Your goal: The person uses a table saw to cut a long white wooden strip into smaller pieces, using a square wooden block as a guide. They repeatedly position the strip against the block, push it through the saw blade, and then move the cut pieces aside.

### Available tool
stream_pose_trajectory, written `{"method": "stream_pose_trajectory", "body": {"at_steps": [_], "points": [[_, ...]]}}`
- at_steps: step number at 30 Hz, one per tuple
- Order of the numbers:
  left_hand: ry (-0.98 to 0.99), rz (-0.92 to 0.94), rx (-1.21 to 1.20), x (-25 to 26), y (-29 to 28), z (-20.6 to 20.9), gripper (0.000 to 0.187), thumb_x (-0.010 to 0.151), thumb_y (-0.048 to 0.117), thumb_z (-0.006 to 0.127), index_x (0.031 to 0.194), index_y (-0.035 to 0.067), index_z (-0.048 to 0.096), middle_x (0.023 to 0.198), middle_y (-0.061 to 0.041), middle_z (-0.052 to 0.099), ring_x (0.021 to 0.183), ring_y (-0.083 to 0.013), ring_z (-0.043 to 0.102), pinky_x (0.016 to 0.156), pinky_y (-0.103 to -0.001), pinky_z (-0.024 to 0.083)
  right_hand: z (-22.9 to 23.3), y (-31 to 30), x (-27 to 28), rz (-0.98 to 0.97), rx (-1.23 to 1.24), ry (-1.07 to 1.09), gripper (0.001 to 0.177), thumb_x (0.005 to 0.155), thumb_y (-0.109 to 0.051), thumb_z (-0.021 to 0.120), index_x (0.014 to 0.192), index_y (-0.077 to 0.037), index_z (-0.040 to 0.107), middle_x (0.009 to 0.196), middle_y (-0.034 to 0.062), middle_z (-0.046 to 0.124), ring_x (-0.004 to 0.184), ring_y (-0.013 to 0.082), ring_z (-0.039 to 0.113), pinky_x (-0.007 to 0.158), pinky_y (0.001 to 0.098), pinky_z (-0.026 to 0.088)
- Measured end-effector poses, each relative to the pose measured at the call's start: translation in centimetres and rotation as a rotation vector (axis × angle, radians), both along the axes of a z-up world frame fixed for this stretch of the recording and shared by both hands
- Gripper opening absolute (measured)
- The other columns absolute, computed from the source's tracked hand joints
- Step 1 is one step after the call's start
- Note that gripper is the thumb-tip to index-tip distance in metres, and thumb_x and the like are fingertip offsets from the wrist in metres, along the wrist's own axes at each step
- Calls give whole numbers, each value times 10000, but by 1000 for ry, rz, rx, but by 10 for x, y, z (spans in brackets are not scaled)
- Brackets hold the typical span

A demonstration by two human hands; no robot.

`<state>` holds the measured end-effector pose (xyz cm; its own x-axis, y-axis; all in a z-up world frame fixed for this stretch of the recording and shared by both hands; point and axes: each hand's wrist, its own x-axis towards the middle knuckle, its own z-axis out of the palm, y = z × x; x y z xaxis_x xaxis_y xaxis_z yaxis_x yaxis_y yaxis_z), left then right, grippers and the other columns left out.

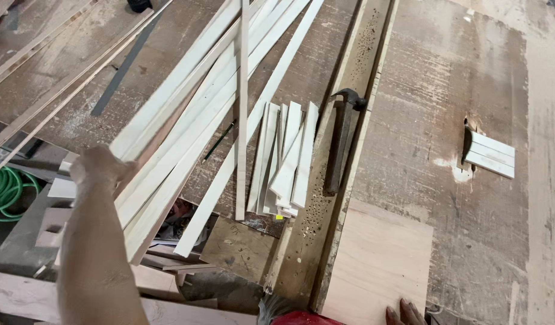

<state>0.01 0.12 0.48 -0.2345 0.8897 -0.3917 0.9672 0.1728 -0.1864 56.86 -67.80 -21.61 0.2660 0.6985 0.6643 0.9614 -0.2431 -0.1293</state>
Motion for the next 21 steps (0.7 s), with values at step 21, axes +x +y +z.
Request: {"method": "stream_pose_trajectory", "body": {"at_steps": [21], "points": [[-6, 76, 505, -43, -178, 36, 668, 1187, 661, 559, 1202, 21, 752, 1095, -256, 808, 991, -513, 752, 733, -589, 557, 148, 13, -6, 255, -548, 124, 827, 823, -609, 734, 1544, -298, 473, 1675, 103, 381, 1549, 301, 377, 1182, 418, 380]]}}
